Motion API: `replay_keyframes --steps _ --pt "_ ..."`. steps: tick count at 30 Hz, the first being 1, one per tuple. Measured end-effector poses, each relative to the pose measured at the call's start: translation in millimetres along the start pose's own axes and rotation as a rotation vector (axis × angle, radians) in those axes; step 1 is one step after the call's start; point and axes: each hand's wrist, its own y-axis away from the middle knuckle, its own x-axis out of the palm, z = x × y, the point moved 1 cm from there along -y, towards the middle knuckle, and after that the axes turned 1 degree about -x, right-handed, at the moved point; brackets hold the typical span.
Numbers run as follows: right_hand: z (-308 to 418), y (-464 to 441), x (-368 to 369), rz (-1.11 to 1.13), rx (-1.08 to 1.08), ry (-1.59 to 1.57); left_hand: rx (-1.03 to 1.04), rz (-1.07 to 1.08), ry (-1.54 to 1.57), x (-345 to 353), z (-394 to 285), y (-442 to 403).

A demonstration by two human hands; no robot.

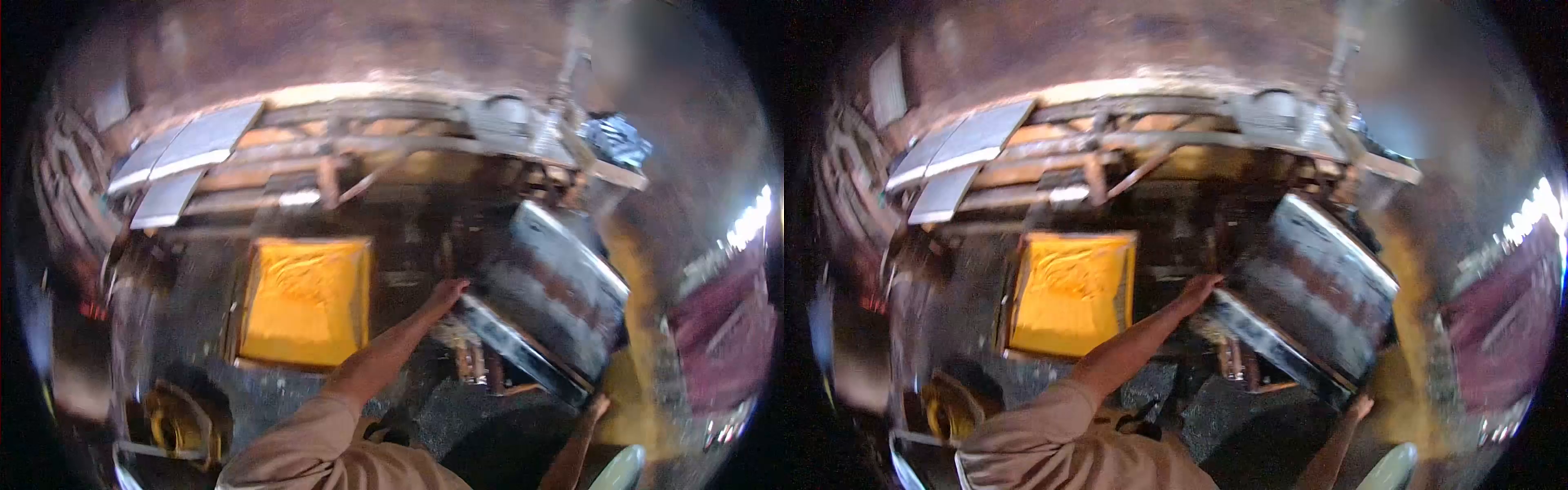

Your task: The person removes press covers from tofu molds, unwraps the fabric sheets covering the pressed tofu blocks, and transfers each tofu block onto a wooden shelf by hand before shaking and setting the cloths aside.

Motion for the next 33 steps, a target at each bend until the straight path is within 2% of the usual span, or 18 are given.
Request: replay_keyframes --steps 1,3,4,5,6,8,9,10,13,15,20,23,26,27,29,30,32,33 --pt "4.4 -10.6 -4.6 0.003 -0.223 -0.012 -0.242 -0.002 0.106 -19.2 -9.1 13.1" --pt "33.3 -19.8 12.3 -0.186 -0.398 0.547 -0.225 -0.079 0.038 -75.1 3.5 27.8" --pt "74.1 -7.1 20.2 -0.414 -0.355 1.121 -0.191 -0.08 -0.08 -105.8 15.5 36.8" --pt "136.9 36.2 46.1 -0.154 -0.836 0.758 -0.215 -0.115 -0.059 -139.7 41.9 41.0" --pt "185.1 63.0 76.2 -0.012 -0.912 0.92 -0.119 -0.166 -0.445 -176.8 73.8 39.8" --pt "249.3 140.2 158.6 0.239 -1.013 0.171 -0.036 -0.191 -0.831 -234.5 100.3 60.6" --pt "292.4 213.1 208.1 0.3 -1.052 0.179 -0.034 -0.331 -0.566 -265.8 98.0 85.3" --pt "288.9 230.4 258.8 0.603 -1.084 -0.049 -0.034 -0.464 -0.296 -296.8 110.0 100.2" --pt "227.1 338.6 442.7 0.699 -1.298 0.146 -0.125 -0.729 -0.528 -391.3 181.1 117.2" --pt "199.3 473.9 507.4 1.111 -0.953 0.087 -0.052 -0.767 -0.596 -448.9 203.4 143.6" --pt "70.9 628.1 599.6 1.437 -0.738 0.392 -0.14 -0.77 -0.771 -559.8 201.4 159.7" --pt "27.4 667.6 626.3 1.608 -0.011 0.147 -0.187 -0.717 -0.812 -600.5 219.4 145.5" --pt "7.5 690.9 647.2 1.592 -0.328 0.909 -0.139 -0.683 -0.971 -619.0 215.9 128.2" --pt "-15.4 692.4 647.3 1.477 0.102 0.451 -0.14 -0.673 -0.972 -622.7 214.8 119.6" --pt "-50.4 688.0 654.1 1.268 0.499 -0.002 -0.193 -0.61 -0.992 -626.9 220.2 105.4" --pt "-48.1 685.2 659.6 1.308 -0.469 0.446 -0.143 -0.654 -1.064 -628.0 223.8 99.9" --pt "-49.9 687.0 663.1 1.116 -1.437 0.865 -0.128 -0.68 -1.092 -633.7 229.6 89.5" --pt "-15.6 697.4 663.0 1.301 -1.161 0.952 -0.108 -0.716 -1.117 -635.5 229.7 85.5"
